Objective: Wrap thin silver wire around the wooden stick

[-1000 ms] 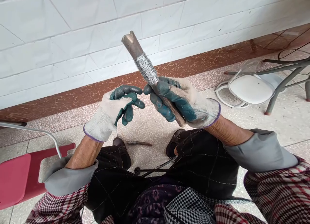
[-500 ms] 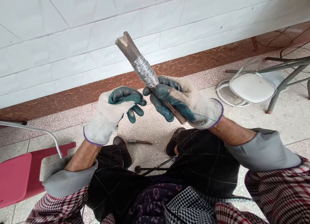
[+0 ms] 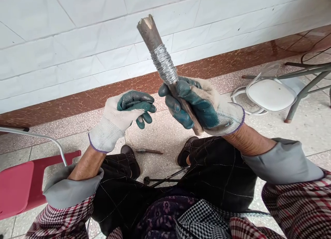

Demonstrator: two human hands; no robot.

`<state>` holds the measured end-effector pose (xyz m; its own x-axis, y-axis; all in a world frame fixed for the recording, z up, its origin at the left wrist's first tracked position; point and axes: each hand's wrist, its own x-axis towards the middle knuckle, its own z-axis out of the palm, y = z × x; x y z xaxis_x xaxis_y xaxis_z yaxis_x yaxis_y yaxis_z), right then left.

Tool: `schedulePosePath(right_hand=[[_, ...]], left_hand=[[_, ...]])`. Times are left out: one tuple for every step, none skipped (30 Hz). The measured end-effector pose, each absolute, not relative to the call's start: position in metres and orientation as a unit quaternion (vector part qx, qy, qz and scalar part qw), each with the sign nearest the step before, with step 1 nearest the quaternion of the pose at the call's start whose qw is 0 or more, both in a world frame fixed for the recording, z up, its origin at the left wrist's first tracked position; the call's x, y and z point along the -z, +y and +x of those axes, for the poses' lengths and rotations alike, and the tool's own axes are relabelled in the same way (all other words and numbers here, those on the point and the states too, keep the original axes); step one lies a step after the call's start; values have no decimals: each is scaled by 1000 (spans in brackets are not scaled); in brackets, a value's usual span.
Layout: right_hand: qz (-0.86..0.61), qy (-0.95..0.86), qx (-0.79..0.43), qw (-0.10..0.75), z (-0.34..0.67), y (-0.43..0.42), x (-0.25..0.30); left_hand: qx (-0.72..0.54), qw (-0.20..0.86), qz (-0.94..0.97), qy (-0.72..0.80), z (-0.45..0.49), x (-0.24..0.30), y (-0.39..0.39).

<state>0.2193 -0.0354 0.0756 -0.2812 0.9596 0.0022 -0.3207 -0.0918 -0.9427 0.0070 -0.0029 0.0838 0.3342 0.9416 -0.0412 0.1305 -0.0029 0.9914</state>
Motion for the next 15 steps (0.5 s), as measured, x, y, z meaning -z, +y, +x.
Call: schedulePosePath(right_hand=[[-341,-466,-652,492,218,-36,-76],[-336,-468,-652,493,217,-36,-76],[-333,-469,-653,493,217,-36,-76],[-331,-468,-655,492,216,-36,-75],[-330,-467,-657,492,216,-35,-75],[-330,-466,-657,493,216,-35,-75],[-329,-466,-655,495,216,-34,-74],[-327,-465,-654,499,216,-34,-75],[-322,-465,-653,503,215,-34,-75],[-316,-465,-653,507,215,-34,-76],[-310,-466,-656,507,215,-34,-77],[-306,-466,-658,506,214,-35,-78],[-306,-468,-659,503,214,-36,-79],[-311,-469,-658,499,213,-37,-80],[-319,-471,-657,495,213,-38,-81]], left_hand=[[-368,547,605,447,7,-82,-2],[-367,547,606,447,7,-81,-1],[-367,550,607,442,7,-79,0],[-370,557,606,430,7,-78,1],[-374,569,604,415,7,-78,2],[-377,581,599,402,7,-77,3],[-380,593,592,391,7,-76,4],[-382,604,584,385,7,-76,4],[-382,615,575,381,6,-75,4],[-381,626,566,378,6,-75,5],[-381,638,556,372,6,-75,5],[-380,652,546,364,5,-75,4],[-378,664,536,359,6,-75,4],[-374,673,527,359,6,-76,4],[-368,679,521,365,7,-77,3]])
